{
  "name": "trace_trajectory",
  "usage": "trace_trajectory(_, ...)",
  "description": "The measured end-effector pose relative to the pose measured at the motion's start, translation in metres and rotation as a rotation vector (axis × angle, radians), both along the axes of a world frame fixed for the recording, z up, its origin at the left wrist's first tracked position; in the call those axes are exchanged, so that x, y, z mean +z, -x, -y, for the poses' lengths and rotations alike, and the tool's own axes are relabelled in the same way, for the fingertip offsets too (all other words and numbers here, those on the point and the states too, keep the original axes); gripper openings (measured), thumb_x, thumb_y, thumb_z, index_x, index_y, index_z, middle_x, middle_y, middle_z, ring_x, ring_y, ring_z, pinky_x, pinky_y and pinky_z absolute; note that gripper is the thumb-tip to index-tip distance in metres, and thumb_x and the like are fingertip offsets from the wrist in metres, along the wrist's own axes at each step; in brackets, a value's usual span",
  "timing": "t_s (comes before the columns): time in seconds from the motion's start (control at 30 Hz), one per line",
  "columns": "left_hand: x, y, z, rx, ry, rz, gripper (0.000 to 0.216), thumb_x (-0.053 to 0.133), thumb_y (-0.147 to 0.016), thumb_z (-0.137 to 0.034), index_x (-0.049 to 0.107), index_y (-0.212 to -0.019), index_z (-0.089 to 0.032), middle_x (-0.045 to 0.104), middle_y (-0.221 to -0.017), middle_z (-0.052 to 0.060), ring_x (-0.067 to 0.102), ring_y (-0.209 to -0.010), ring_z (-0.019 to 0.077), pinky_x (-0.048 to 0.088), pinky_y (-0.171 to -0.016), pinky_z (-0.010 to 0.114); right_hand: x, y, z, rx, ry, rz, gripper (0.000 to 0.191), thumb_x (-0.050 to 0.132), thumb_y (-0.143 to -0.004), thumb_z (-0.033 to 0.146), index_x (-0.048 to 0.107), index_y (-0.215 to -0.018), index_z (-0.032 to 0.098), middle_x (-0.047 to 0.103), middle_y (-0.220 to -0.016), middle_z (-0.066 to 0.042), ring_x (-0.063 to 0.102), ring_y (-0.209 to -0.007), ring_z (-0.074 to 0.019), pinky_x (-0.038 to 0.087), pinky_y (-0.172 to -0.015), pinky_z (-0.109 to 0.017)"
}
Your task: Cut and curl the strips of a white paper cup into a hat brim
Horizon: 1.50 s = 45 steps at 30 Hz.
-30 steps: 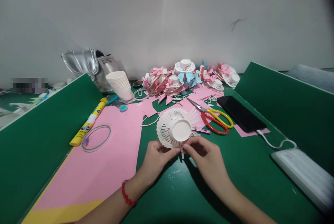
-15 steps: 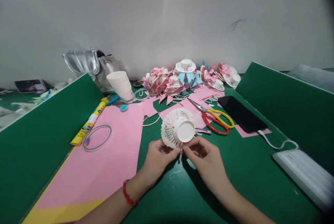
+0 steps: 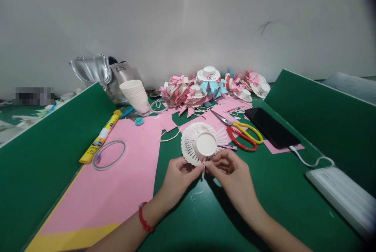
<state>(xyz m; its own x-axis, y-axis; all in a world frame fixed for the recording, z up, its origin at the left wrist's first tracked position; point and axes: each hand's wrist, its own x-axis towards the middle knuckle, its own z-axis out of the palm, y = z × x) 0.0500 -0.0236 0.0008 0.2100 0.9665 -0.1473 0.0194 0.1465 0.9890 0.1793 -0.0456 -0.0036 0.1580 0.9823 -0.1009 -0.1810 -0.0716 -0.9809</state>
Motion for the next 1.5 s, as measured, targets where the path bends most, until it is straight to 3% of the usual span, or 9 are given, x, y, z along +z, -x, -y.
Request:
trace_trajectory(0.3,0.001,-0.001,0.0,0.01,0.027,0.008,0.007,0.066,-0.062,-0.018,0.067,-0.064,-0.012,0.064,-0.055,-0.001,0.054,-0.055,0.0119,0.043,-0.055,0.021,-0.001,-0.001,-0.002,0.031,0.028,-0.022,0.02,0.069,-0.062,0.026,0.053,-0.069,0.017,0.059,-0.063,0.002,0.056,-0.057,-0.0102,0.046,-0.053,-0.02)
trace_trajectory(0.5,0.002,-0.001,0.0,0.014,0.039,0.037,0.007,0.066,-0.062,-0.018,0.066,-0.064,-0.011,0.061,-0.056,-0.001,0.048,-0.05,0.0093,0.039,-0.05,0.02,0.003,-0.003,-0.002,0.055,0.048,0.05,0.018,0.065,-0.066,0.03,0.054,-0.069,0.016,0.059,-0.058,0.001,0.056,-0.053,-0.0121,0.044,-0.049,-0.022)
trace_trajectory(0.6,-0.004,0.001,-0.002,0.056,0.068,0.091,0.01,0.067,-0.063,-0.019,0.065,-0.068,-0.011,0.059,-0.058,-0.001,0.044,-0.049,0.0085,0.038,-0.049,0.02,0.001,-0.006,-0.004,-0.033,-0.007,0.223,0.016,0.063,-0.068,0.031,0.056,-0.073,0.017,0.06,-0.067,-0.002,0.055,-0.058,-0.0137,0.042,-0.049,-0.024)
trace_trajectory(0.7,-0.011,0.004,-0.003,0.056,0.083,0.167,0.011,0.067,-0.064,-0.019,0.064,-0.071,-0.011,0.056,-0.06,0.0,0.043,-0.052,0.0085,0.04,-0.056,0.022,-0.007,-0.009,-0.007,-0.151,-0.033,0.368,0.03,0.068,-0.061,0.03,0.054,-0.086,0.019,0.061,-0.088,-0.005,0.056,-0.072,-0.0175,0.043,-0.056,-0.027)
trace_trajectory(0.83,-0.015,0.006,-0.005,0.035,0.109,0.256,0.007,0.067,-0.065,-0.017,0.062,-0.067,-0.012,0.053,-0.06,-0.001,0.04,-0.053,0.0075,0.043,-0.069,0.027,-0.015,-0.006,-0.01,-0.05,-0.022,0.113,0.055,0.072,-0.057,0.026,0.041,-0.103,0.022,0.061,-0.097,-0.007,0.059,-0.087,-0.0205,0.048,-0.07,-0.031)
trace_trajectory(0.93,-0.014,0.006,-0.005,0.019,0.113,0.277,0.006,0.067,-0.066,-0.017,0.064,-0.069,-0.012,0.055,-0.06,-0.001,0.041,-0.053,0.0075,0.043,-0.073,0.03,-0.012,-0.002,-0.008,0.065,0.013,-0.158,0.058,0.069,-0.061,0.025,0.035,-0.108,0.022,0.066,-0.084,-0.004,0.064,-0.073,-0.018,0.051,-0.067,-0.032)
trace_trajectory(1.1,-0.011,0.002,-0.004,0.072,0.092,0.262,0.015,0.067,-0.066,-0.016,0.065,-0.08,-0.012,0.063,-0.073,0.004,0.052,-0.067,0.0127,0.043,-0.076,0.03,0.001,-0.002,-0.001,-0.002,-0.042,-0.144,0.051,0.066,-0.066,0.025,0.035,-0.106,0.023,0.067,-0.07,0.001,0.064,-0.059,-0.0153,0.052,-0.059,-0.028)
trace_trajectory(1.3,-0.009,0.002,-0.004,0.048,0.08,0.265,0.014,0.066,-0.066,-0.015,0.065,-0.079,-0.012,0.065,-0.081,0.005,0.055,-0.075,0.0153,0.042,-0.076,0.03,-0.001,-0.001,0.005,0.093,-0.221,0.314,0.002,0.056,-0.075,0.02,0.058,-0.075,0.02,0.065,-0.074,-0.001,0.06,-0.069,-0.0151,0.047,-0.065,-0.025)
trace_trajectory(1.5,-0.012,0.005,-0.005,0.011,0.14,0.364,0.009,0.066,-0.067,-0.014,0.064,-0.076,-0.013,0.063,-0.074,0.002,0.052,-0.068,0.0123,0.041,-0.068,0.026,-0.007,0.0,0.002,0.108,-0.218,0.38,0.008,0.057,-0.073,0.02,0.065,-0.074,0.019,0.067,-0.075,-0.003,0.061,-0.07,-0.0171,0.048,-0.065,-0.027)
